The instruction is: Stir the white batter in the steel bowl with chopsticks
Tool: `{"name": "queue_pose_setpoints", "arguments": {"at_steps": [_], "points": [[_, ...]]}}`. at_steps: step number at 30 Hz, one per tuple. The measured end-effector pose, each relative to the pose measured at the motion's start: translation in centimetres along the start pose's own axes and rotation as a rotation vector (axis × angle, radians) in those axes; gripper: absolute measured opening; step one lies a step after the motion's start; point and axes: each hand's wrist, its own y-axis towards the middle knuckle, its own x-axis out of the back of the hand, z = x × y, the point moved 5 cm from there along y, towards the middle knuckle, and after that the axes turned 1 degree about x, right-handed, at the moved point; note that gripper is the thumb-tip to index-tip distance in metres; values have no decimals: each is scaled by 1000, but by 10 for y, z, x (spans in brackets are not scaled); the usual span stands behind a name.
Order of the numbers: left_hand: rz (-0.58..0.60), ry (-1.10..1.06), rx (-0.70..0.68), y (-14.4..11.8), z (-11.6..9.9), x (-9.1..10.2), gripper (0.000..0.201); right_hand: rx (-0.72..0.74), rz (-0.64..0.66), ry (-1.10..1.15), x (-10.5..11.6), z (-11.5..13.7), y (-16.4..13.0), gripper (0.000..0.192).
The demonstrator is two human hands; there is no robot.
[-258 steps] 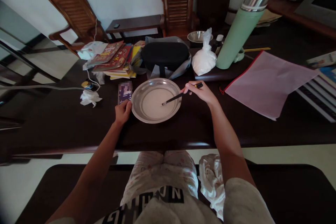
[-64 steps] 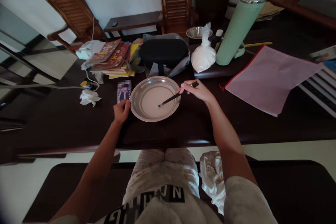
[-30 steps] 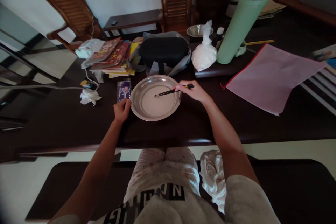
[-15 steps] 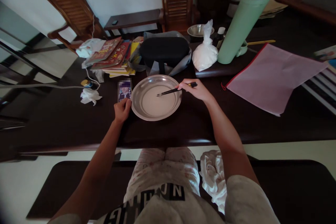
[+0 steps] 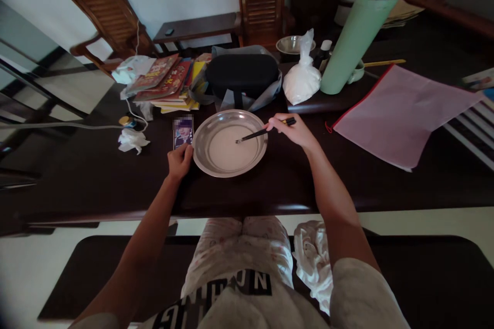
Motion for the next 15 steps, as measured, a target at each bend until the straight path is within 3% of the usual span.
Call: {"name": "queue_pose_setpoints", "arguments": {"at_steps": [2,7,13,15], "points": [[-1,-4,-1,0,0,0,43,-20,5,23,2,0,-1,42],[-12,-9,-17,0,-1,0,44,-21,196,40,-21,-6,1,32],[-18,0,-28,1,-1,1,43,-6,10,4,-1,-2,0,37],[-17,-1,-29,1,-2,1,43,-29,13,25,1,0,-1,42]]}}
